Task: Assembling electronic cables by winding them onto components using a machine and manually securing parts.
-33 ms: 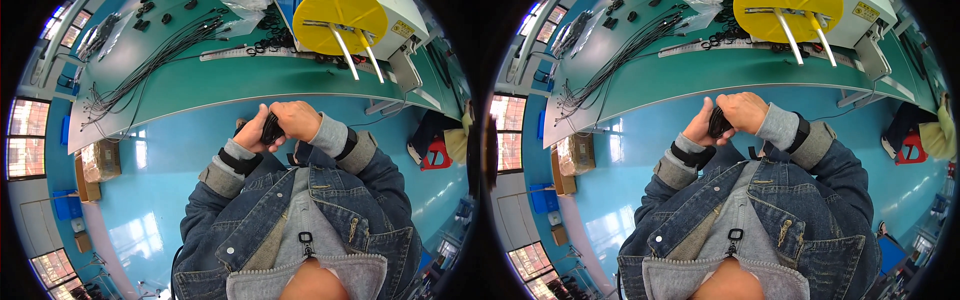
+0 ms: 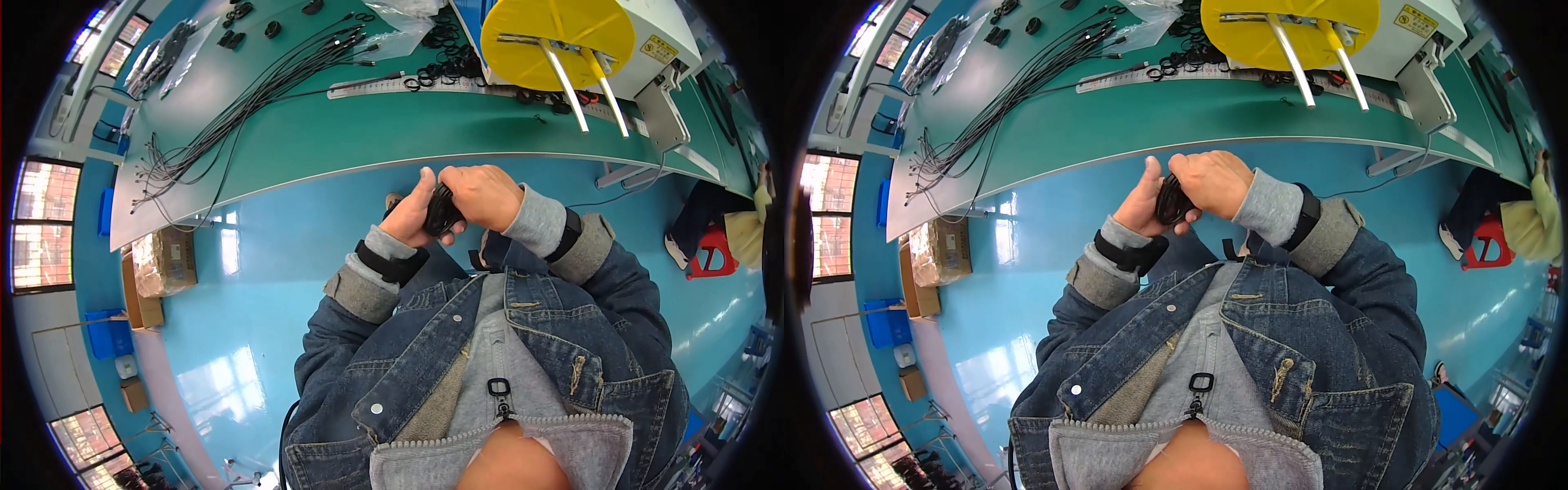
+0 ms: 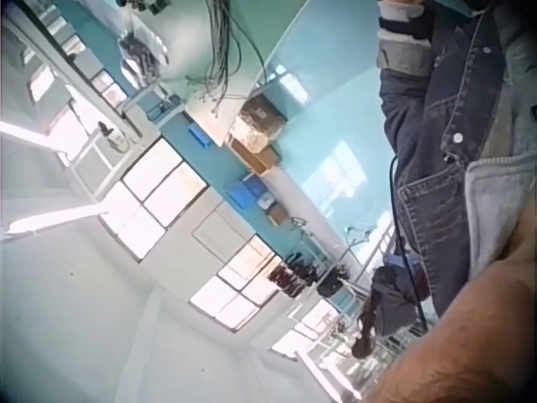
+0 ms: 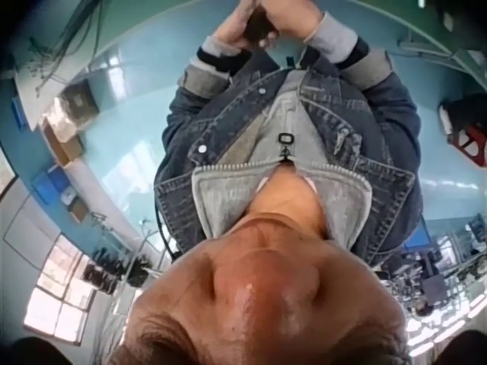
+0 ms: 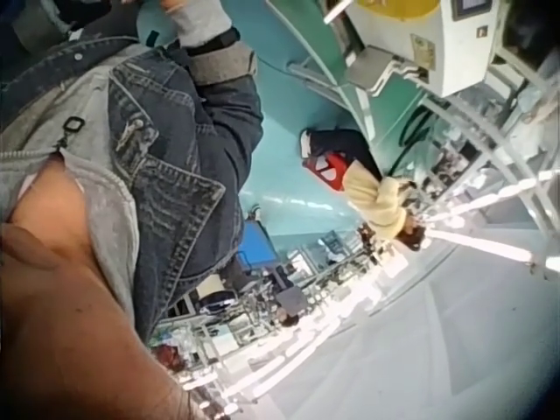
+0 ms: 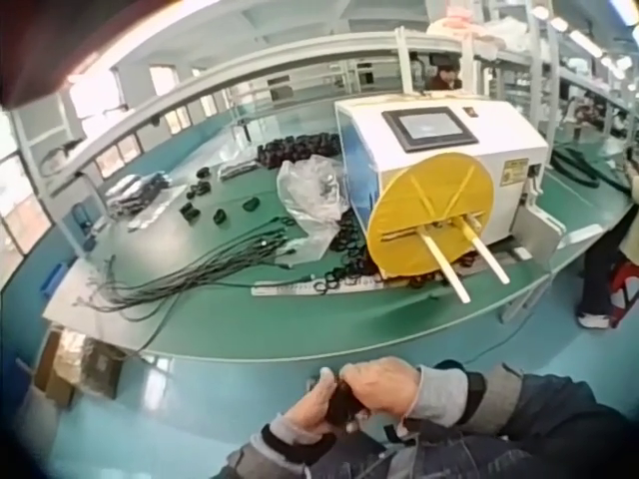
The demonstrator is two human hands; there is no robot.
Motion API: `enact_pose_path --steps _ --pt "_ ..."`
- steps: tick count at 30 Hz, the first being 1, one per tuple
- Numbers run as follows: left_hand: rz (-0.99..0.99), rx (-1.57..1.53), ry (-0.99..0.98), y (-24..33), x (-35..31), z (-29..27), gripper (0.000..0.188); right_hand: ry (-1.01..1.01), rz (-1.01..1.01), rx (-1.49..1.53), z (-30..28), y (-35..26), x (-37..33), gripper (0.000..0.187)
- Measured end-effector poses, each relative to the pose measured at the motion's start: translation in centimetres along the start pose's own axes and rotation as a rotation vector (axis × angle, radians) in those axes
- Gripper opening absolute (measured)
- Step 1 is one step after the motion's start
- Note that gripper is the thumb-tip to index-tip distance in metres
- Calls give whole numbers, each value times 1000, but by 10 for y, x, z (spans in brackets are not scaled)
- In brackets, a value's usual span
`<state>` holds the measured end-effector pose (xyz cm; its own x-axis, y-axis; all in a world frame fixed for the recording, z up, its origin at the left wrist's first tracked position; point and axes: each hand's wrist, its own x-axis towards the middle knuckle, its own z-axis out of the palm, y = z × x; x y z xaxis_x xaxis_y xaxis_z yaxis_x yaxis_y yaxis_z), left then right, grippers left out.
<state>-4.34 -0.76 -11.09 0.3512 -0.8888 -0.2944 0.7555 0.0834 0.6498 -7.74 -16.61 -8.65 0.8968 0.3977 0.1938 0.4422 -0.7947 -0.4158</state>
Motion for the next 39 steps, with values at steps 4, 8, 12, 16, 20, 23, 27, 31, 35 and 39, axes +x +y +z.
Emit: enact_pose_path --steps 4,8,12,16,20,23,27,31,35,39 --pt "28 313 160 12 -8 -12 66 45 -3 44 2 -4 14 13" --pt "116 256 37 20 -20 -26 64 46 -78 21 2 -10 35 13" --pt "142 142 30 25 -28 -42 64 -33 -98 -37 4 -20 59 13" --pt "137 -108 170 43 -31 -37 61 -152 -57 -113 4 -24 91 16" --pt "328 -325 485 63 -45 -37 58 -162 -33 -121 14 -31 120 19" --pt "419 -108 319 54 -48 -89 56 -169 -36 -81 18 -42 139 20" --pt "314 -37 437 67 -66 -119 55 -233 -34 -9 27 -53 169 18" --pt "516 -196 602 97 -69 -89 51 -285 -122 64 46 -16 211 14" --pt "727 46 873 103 -81 -132 46 -495 57 323 27 18 277 13" --pt "822 473 1113 111 -91 -156 37 -409 604 927 2 57 350 15"
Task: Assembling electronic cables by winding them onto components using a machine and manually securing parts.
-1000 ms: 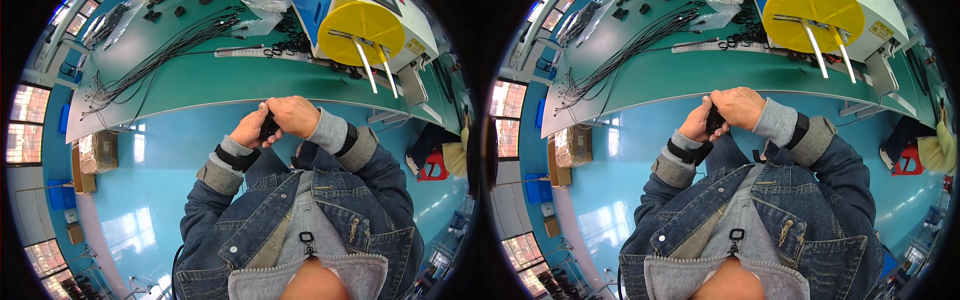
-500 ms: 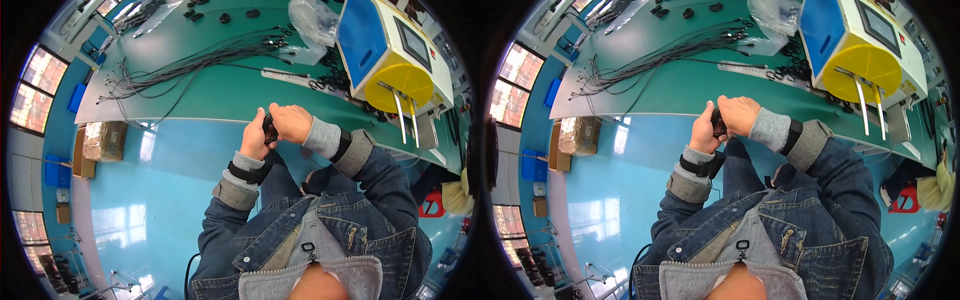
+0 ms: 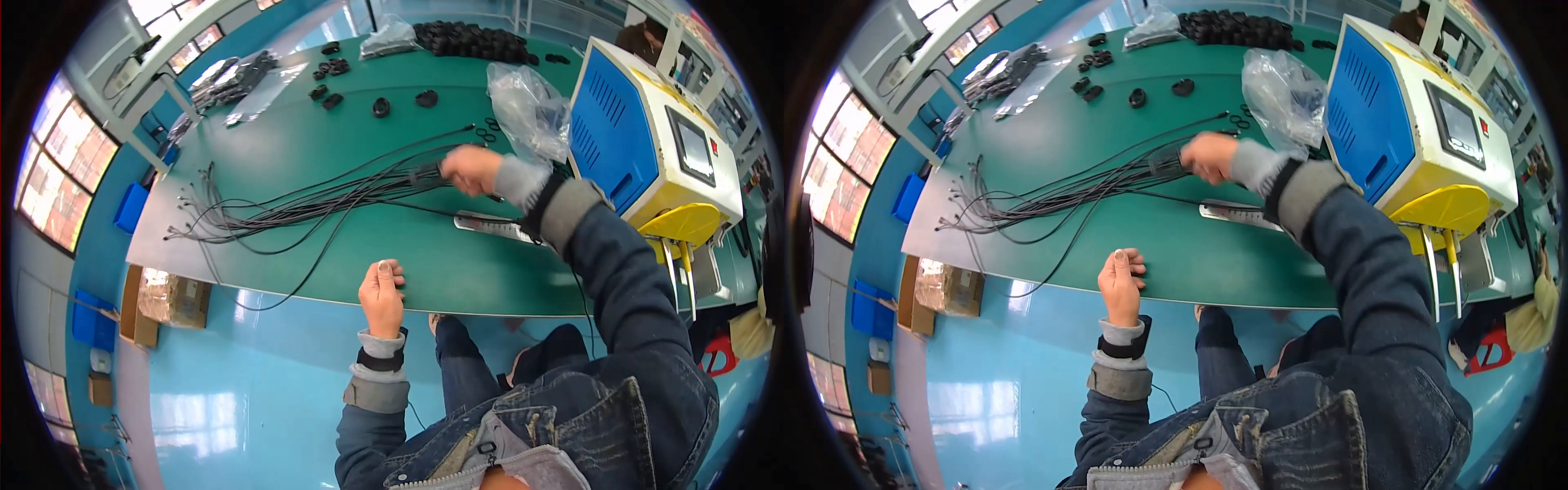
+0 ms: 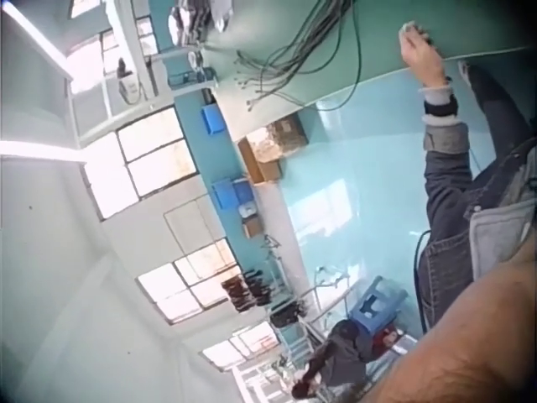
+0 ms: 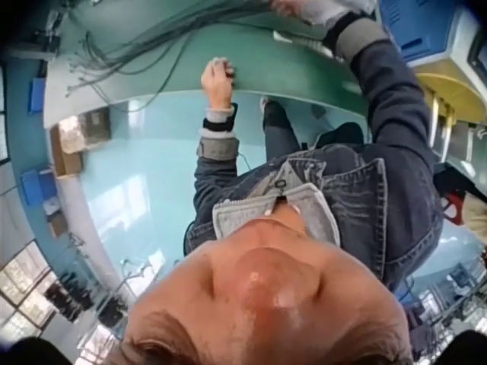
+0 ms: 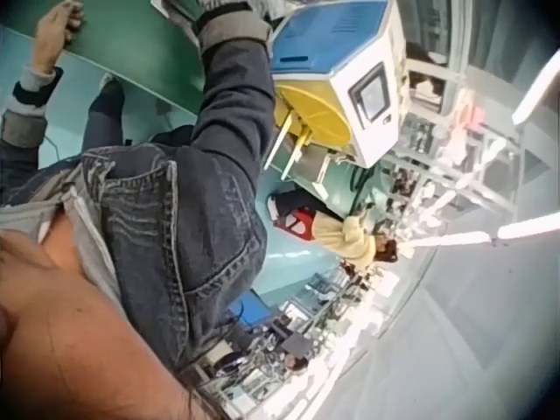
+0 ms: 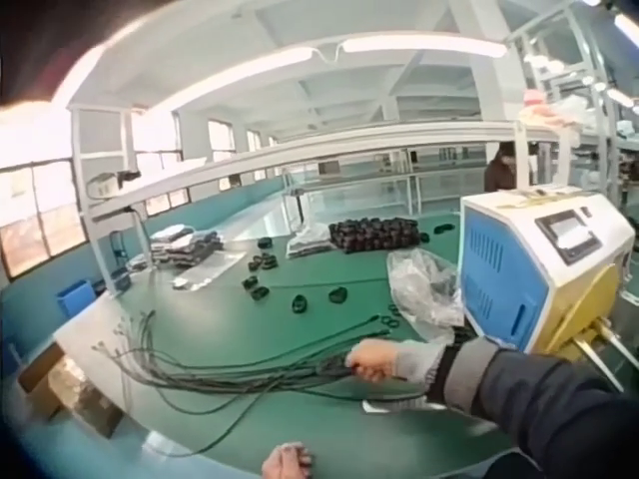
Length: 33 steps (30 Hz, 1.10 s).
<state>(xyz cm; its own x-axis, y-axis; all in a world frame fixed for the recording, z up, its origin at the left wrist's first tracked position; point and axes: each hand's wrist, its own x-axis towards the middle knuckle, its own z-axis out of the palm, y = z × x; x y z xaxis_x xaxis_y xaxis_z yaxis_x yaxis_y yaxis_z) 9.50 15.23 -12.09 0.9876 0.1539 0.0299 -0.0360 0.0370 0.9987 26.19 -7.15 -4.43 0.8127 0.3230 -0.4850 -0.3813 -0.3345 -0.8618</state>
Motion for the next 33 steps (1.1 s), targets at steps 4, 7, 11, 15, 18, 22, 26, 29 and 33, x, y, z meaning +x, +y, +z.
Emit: enact_pose_path --steps 4,7,11,15,18,22,26,29,33 --pt "108 118 -49 -5 17 3 26 90 -362 312 -80 -34 79 21" --pt "179 195 -73 -14 15 2 18 358 -676 694 -113 -34 131 35" --pt "220 225 -89 0 12 2 12 938 -549 -419 -141 6 169 52" --pt "154 228 -109 4 12 -4 12 951 -468 -1065 -99 -35 188 52" --pt "187 239 -119 5 15 -6 13 896 -58 -1027 -87 -39 200 52" --pt "201 253 -126 4 15 -5 14 795 -333 -1151 -96 -26 187 37" --pt "208 266 -106 4 12 -3 15 628 -355 -1180 -92 -22 171 22" --pt "255 250 -93 1 11 1 17 704 -447 -1095 -98 -5 177 17" --pt "267 277 -56 -1 15 5 16 670 -449 -1081 -101 -4 172 17"
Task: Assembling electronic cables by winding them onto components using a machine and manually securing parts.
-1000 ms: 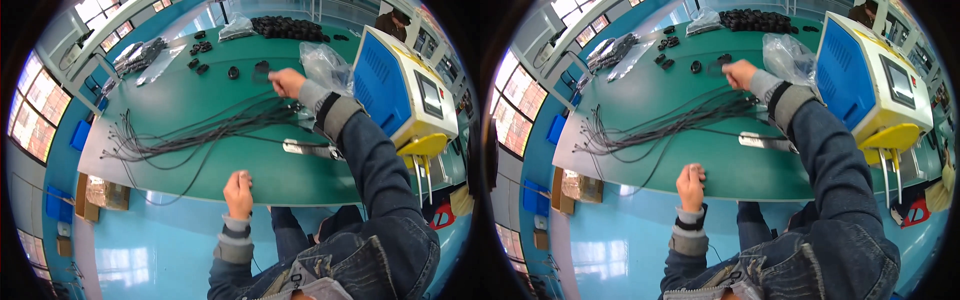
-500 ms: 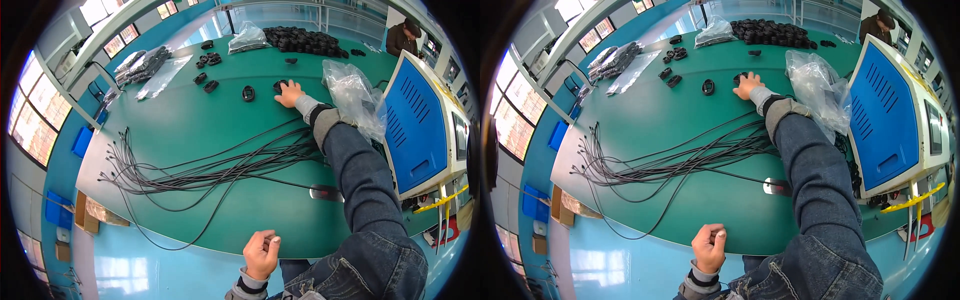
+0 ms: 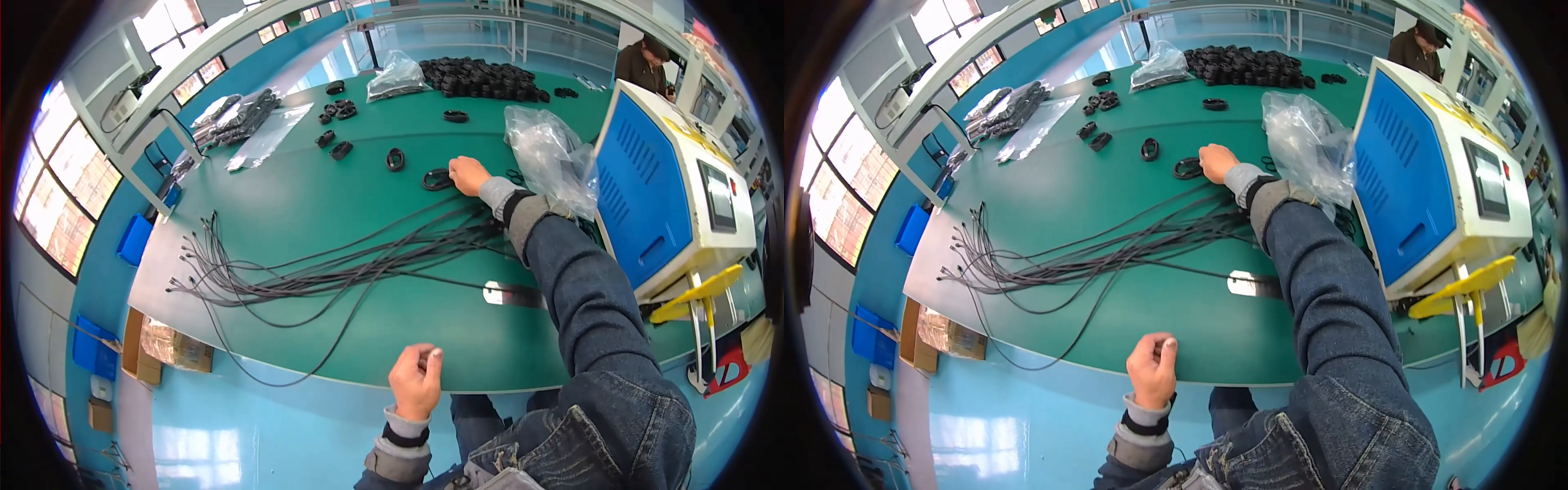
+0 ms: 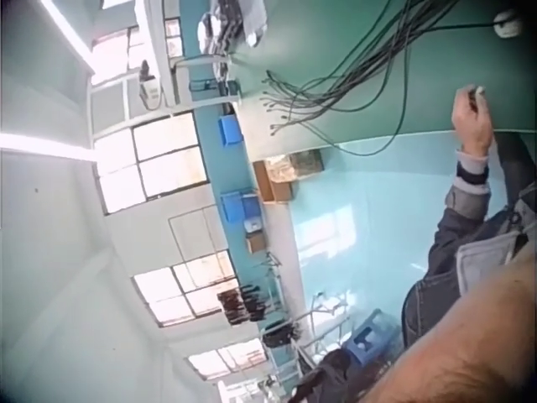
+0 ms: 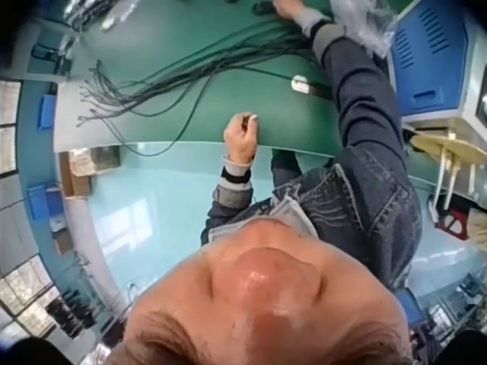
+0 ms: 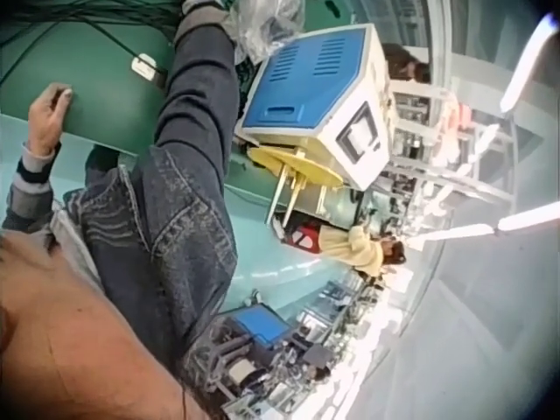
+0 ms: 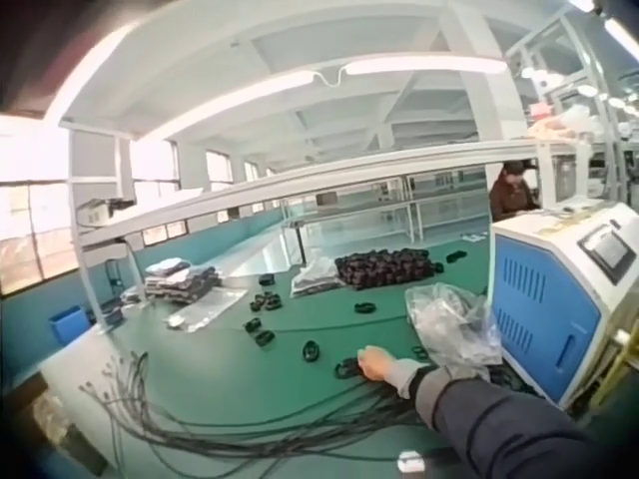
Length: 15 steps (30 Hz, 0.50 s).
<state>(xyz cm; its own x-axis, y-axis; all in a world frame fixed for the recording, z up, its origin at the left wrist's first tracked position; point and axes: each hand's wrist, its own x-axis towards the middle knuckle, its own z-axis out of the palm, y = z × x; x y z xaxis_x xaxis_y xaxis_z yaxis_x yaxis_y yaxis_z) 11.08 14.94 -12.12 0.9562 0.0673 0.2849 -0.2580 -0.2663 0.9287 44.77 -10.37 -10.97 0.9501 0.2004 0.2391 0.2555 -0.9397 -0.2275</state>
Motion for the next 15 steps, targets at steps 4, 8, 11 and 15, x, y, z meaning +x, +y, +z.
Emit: enact_pose_path --steps 4,8,11,15 --pt "3 34 30 3 1 1 15 109 -64 27 -7 -19 -29 22" --pt "50 80 33 0 -2 1 17 154 -70 -2 -3 -26 -39 27" --pt "48 100 35 0 -5 2 17 116 -28 24 6 -23 -33 27" --pt "38 100 40 3 -3 3 18 76 27 99 7 -16 -20 22"
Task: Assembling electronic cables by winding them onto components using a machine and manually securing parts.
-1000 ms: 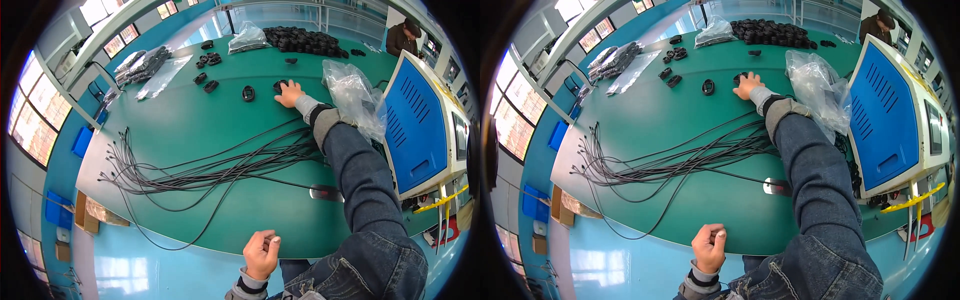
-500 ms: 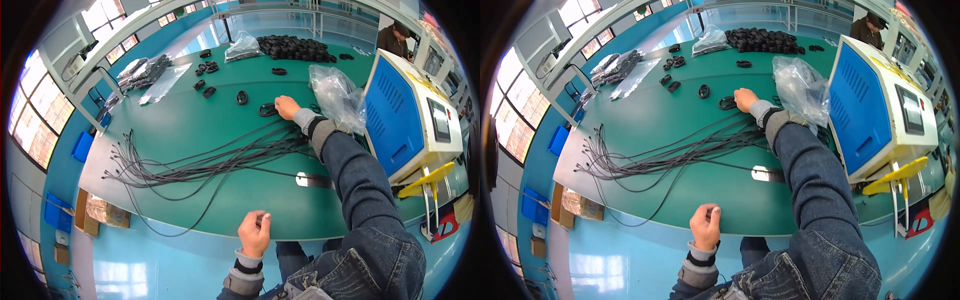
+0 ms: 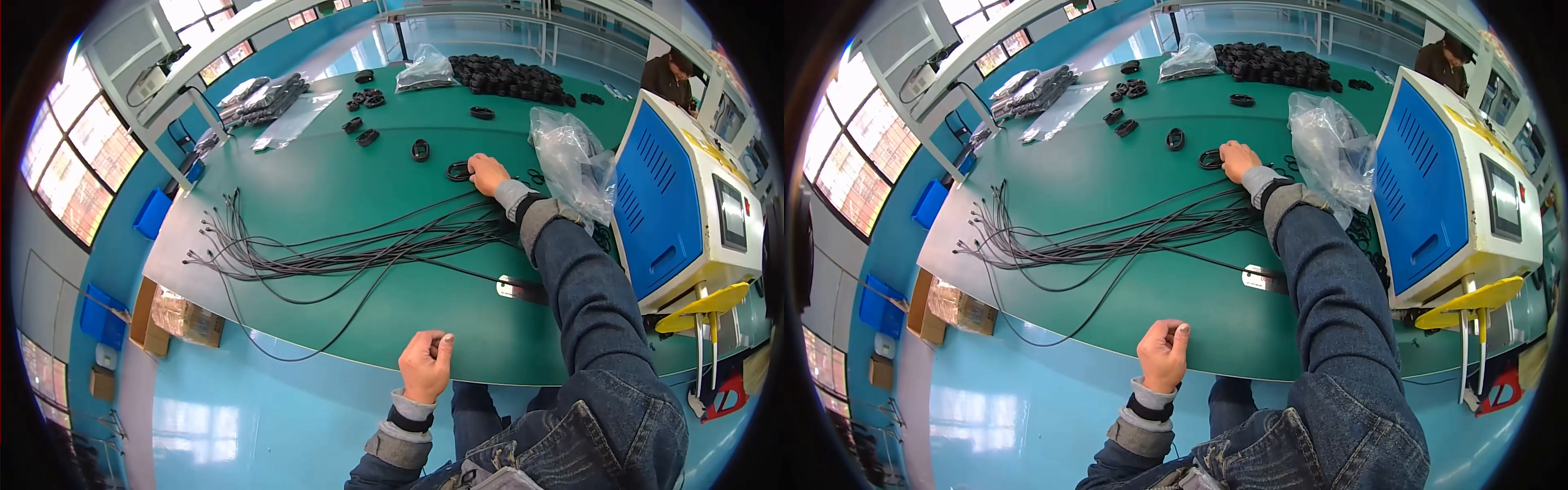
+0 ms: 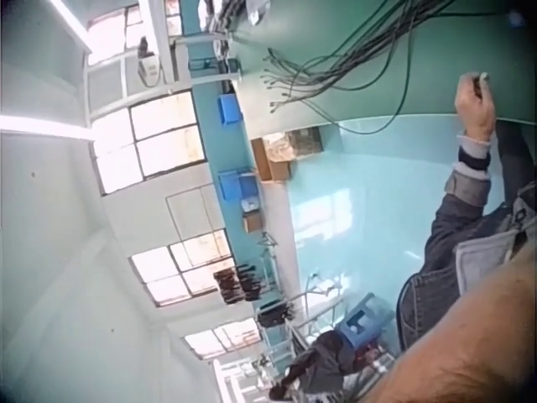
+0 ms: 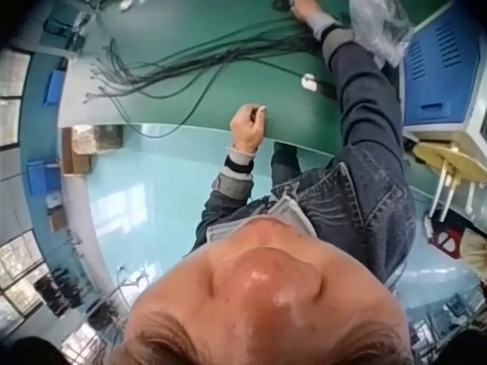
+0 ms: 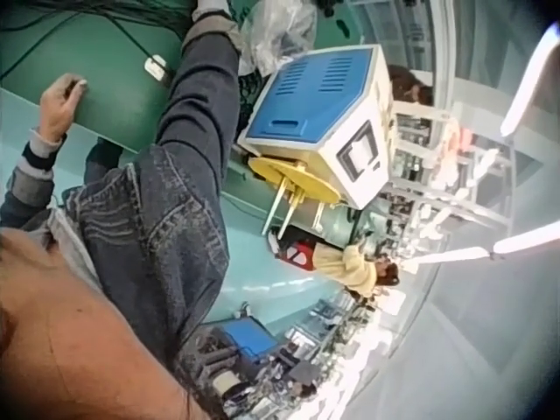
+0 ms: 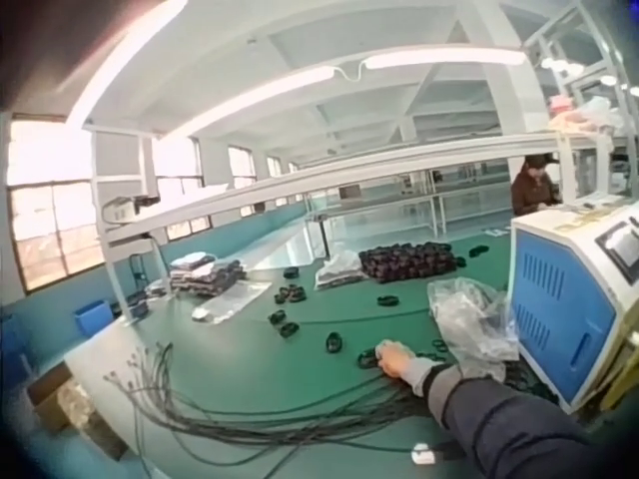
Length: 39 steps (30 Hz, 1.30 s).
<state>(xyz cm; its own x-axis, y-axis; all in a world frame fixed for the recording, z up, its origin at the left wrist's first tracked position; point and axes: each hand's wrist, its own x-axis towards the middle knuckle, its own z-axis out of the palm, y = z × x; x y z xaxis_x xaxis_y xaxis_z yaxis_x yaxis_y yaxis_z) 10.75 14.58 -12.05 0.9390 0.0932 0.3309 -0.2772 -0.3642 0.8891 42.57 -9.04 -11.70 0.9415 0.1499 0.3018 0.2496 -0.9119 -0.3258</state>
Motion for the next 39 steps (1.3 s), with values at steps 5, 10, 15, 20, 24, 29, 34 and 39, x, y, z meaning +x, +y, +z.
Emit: enact_pose_path --steps 5,10,15,20,24,29,34,39 --pt "17 22 15 2 -3 2 17 104 36 152 -22 0 -17 15" --pt "10 -41 81 -14 -4 1 17 -39 421 1404 -80 -68 -85 12" --pt "-366 -740 -102 10 4 -2 52 -255 377 1664 -137 -114 -220 17" --pt "-322 -1358 -401 71 -33 31 55 -437 452 1729 -146 -131 -332 18" --pt "-443 -1412 -585 89 -59 54 50 -328 526 1564 -140 -136 -386 23" --pt "-472 -1371 -536 95 -84 67 43 -78 96 744 -155 -138 -434 41" --pt "-397 -1163 -488 113 -104 77 42 96 -67 508 -158 -130 -446 52" --pt "-412 -1099 -465 128 -114 88 40 -98 82 665 -162 -119 -456 57"
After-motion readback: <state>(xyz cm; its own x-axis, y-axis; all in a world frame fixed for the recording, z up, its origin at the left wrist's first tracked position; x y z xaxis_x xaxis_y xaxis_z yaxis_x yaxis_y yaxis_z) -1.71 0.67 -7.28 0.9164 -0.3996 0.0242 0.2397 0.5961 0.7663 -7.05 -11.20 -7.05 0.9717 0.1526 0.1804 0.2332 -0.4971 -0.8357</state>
